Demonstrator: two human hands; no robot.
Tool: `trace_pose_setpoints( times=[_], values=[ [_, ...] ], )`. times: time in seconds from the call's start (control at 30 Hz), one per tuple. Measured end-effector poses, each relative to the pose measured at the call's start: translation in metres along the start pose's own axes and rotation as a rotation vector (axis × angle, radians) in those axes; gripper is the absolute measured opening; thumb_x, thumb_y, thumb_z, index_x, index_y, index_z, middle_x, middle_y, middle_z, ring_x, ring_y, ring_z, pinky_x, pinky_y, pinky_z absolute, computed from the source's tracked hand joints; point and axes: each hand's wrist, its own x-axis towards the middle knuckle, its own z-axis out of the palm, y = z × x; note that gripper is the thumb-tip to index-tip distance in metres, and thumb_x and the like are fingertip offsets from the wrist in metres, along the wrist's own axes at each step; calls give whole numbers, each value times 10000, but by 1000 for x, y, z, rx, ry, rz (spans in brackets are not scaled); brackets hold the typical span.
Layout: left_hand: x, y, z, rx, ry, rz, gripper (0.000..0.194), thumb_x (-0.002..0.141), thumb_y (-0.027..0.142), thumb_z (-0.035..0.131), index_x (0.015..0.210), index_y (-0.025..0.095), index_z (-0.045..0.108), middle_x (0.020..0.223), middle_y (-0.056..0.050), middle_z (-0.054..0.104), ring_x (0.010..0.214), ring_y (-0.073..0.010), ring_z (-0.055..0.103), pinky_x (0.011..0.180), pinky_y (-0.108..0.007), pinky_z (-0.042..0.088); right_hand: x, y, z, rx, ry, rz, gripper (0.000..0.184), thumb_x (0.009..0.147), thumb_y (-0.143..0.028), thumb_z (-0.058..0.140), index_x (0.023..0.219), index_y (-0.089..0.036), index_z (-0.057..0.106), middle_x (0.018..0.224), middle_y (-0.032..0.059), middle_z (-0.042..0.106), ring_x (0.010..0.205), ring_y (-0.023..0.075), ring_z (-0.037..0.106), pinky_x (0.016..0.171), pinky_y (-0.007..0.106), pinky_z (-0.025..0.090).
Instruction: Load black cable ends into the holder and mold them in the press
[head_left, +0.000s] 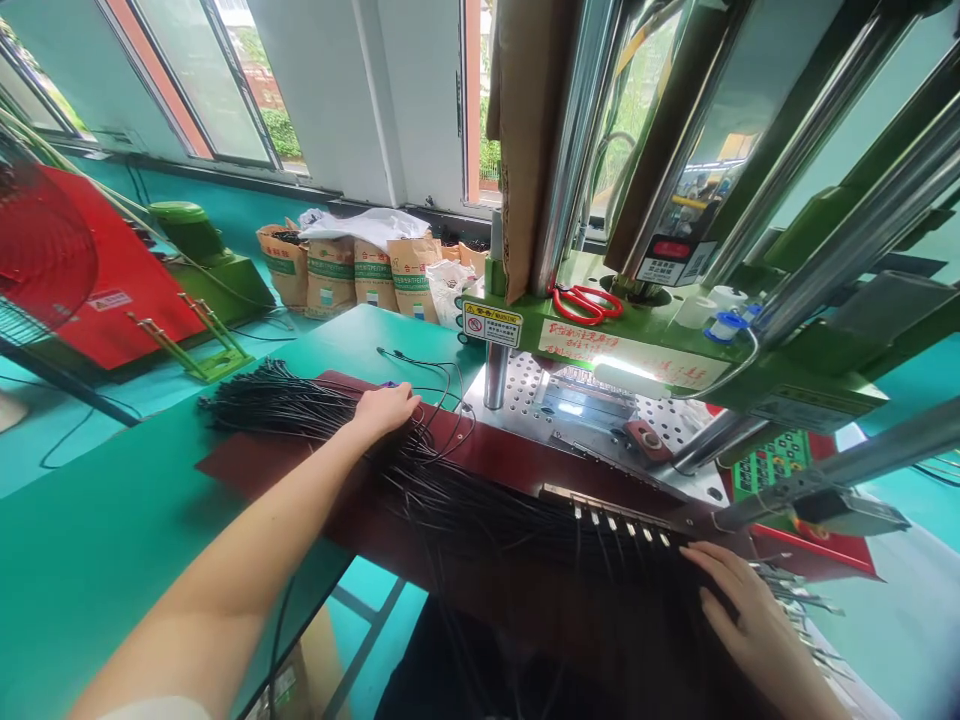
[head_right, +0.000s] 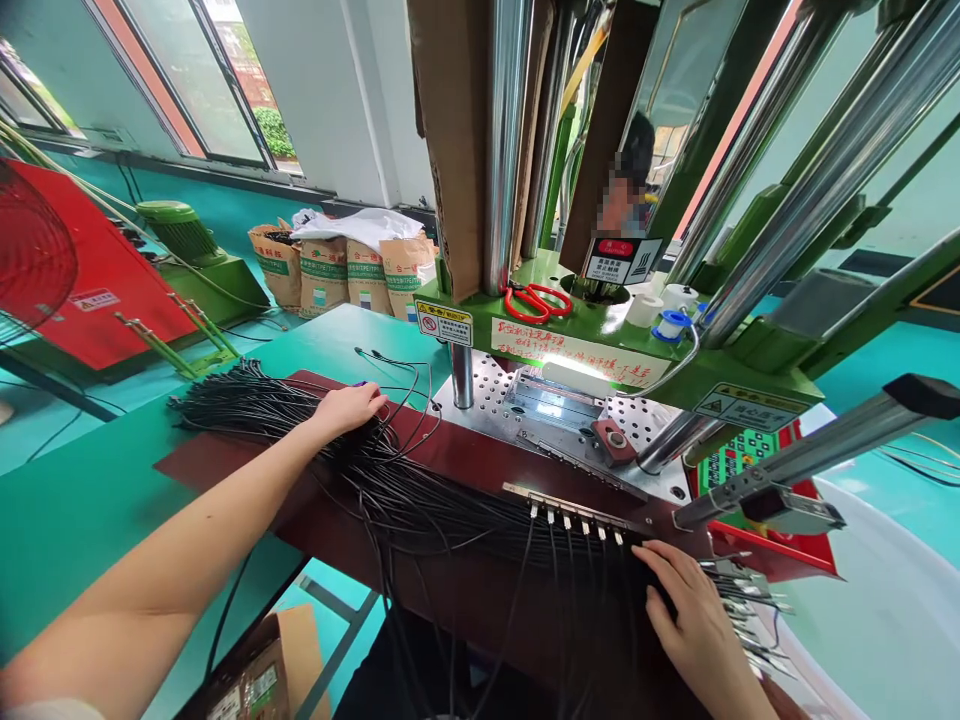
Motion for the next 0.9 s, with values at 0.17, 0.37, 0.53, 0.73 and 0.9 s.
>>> trace_pose_setpoints(
  times=[0.17,0.37,0.53,0.73,0.9],
  values=[
    [9,43,9,-291,-12,182,395,811,352,317,1113,163,488,1102,-61,621,974,-156,579,820,-260,434,-1,0,0,23,-18,53,340,788,-264,405,1076,-225,582,1113,84,582,1017,249,564,841,436,481],
    [0,68,21,-416,-52,237,379,802,383,340,1057,173,526,953,-62,654,864,-191,598,790,-316,442,-1,-4,-2,36,-27,51,333,794,-265,413,1079,-219,579,1113,91,581,1035,248,553,876,444,463],
    [-6,56,11,-435,-27,172,389,804,395,321,1082,188,498,887,-53,650,847,-200,592,799,-334,426,1,-6,-13,74,-41,83,313,796,-284,417,1053,-235,589,1104,78,586,1018,236,567,872,414,473],
    [-29,32,-14,-483,-10,171,445,770,513,374,1016,180,537,945,-48,646,876,-194,585,796,-298,430,18,2,-24,94,-1,150,287,824,-303,389,1042,-234,562,1088,71,586,1005,217,569,866,381,474],
    [-79,47,-19,-370,106,230,368,780,480,413,951,195,571,962,-56,635,899,-216,559,812,-326,413,40,-1,-13,93,-112,113,351,800,-220,349,1089,-207,548,1138,79,574,1063,214,542,912,391,449]
  ],
)
